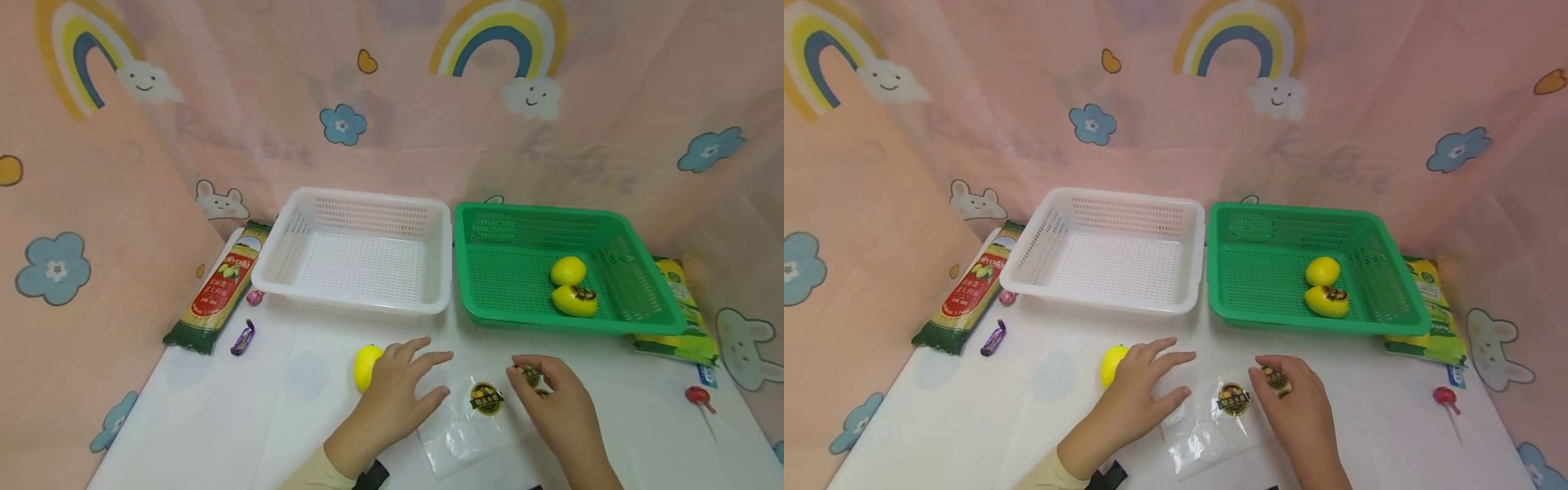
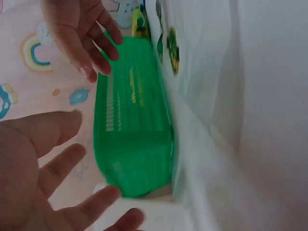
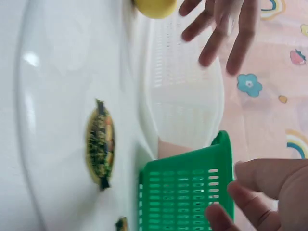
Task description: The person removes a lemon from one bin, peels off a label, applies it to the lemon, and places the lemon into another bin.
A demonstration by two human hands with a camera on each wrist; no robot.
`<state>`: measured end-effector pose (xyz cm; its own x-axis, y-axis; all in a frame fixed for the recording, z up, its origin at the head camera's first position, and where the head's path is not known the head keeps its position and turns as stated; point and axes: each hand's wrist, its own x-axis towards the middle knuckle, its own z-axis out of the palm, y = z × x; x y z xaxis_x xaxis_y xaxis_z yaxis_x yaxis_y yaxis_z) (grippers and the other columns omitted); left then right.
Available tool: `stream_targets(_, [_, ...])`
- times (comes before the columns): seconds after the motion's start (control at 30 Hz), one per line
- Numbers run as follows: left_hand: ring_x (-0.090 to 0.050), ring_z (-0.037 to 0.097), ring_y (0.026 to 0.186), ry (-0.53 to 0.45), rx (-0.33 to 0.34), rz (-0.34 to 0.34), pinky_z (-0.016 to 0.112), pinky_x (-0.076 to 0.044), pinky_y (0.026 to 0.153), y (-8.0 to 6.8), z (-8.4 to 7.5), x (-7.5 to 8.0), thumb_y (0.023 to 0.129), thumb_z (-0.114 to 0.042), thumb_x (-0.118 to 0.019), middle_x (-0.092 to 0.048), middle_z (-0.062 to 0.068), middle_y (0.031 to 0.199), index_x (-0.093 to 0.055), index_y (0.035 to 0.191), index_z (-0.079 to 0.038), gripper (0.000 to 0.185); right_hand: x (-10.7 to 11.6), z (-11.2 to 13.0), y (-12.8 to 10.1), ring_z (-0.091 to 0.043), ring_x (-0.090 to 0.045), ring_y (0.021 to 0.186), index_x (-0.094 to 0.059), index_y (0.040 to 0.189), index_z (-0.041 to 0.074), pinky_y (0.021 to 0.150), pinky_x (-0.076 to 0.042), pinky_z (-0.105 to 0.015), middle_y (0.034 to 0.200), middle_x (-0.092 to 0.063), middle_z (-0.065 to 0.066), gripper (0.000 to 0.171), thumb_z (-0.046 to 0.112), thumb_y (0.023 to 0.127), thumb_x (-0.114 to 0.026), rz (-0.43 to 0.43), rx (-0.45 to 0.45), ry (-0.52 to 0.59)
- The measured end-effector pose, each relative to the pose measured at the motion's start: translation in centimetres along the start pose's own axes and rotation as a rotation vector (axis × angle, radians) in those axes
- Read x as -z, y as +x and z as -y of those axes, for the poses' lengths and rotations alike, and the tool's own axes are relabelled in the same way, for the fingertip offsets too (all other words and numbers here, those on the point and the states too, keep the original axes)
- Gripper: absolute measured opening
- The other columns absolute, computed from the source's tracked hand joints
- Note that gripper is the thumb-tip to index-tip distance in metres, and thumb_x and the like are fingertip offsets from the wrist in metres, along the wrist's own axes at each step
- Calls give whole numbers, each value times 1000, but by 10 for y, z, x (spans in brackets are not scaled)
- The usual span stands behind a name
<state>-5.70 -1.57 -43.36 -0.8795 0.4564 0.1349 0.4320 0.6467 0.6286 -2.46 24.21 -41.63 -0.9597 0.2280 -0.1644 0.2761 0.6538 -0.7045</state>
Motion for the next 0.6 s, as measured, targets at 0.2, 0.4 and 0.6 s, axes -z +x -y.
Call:
stream_targets(0.2, [-53, 26, 123, 29, 48, 165, 41, -50, 98, 17, -4, -30, 93, -36, -83, -59, 5, 146, -67, 143, -33, 53, -12, -21, -4, -30, -62, 109, -71, 135, 9, 92, -52, -49, 135, -65, -16, 46, 38, 100, -76, 49, -42, -67])
stream_targets(0.4, [-47, 19, 111, 35, 54, 170, 28, -48, 91, 19, -5, -50, 86, -30, -90, -61, 2, 128, -71, 137, -27, 55, -22, -29, -9, -42, -60, 128, -67, 139, 4, 105, -51, -55, 145, -58, -23, 51, 36, 100, -76, 117, -65, -25])
stream_targets(0.6, [-47, 16, 105, 9, 43, 186, 24, -47, 88, 19, -11, -55, 82, -24, -94, -58, 0, 117, -73, 134, -25, 57, -27, -32, -10, -44, -56, 134, -66, 140, 4, 109, -47, -57, 147, -58, -22, 54, 38, 99, -76, 147, -66, -28])
